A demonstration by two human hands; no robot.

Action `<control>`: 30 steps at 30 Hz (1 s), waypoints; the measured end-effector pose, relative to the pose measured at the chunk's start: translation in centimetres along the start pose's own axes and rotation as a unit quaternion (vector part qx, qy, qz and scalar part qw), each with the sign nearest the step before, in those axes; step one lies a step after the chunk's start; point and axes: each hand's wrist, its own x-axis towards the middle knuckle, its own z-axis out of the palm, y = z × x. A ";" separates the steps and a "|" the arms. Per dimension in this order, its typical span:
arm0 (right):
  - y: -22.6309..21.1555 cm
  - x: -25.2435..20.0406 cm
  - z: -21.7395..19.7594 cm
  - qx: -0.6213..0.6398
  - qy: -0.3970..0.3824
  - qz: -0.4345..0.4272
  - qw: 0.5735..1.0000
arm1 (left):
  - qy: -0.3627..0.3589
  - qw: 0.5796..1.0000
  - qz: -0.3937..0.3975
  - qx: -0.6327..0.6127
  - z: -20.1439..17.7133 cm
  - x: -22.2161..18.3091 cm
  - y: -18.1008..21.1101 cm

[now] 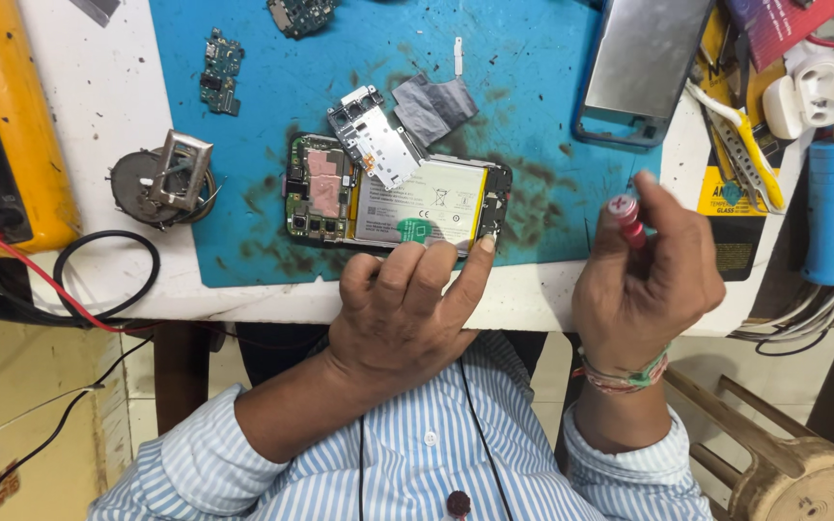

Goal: The person disassembles a mobile phone by prying off the back cover and internal frame, then unscrews components using a precision screwdriver to access and handle the battery and motherboard.

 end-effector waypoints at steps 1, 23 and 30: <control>0.2 -0.3 -0.2 0.012 -0.009 -0.006 1.000 | -0.002 1.000 0.004 0.002 0.0 0.0 -0.1; 3.9 -2.4 0.2 0.277 0.042 0.078 0.957 | -0.029 0.994 0.101 0.012 -1.6 3.8 -1.1; 1.2 0.1 -0.1 0.166 -0.126 -0.067 0.976 | -0.032 0.994 0.102 -0.022 -1.9 4.0 -1.4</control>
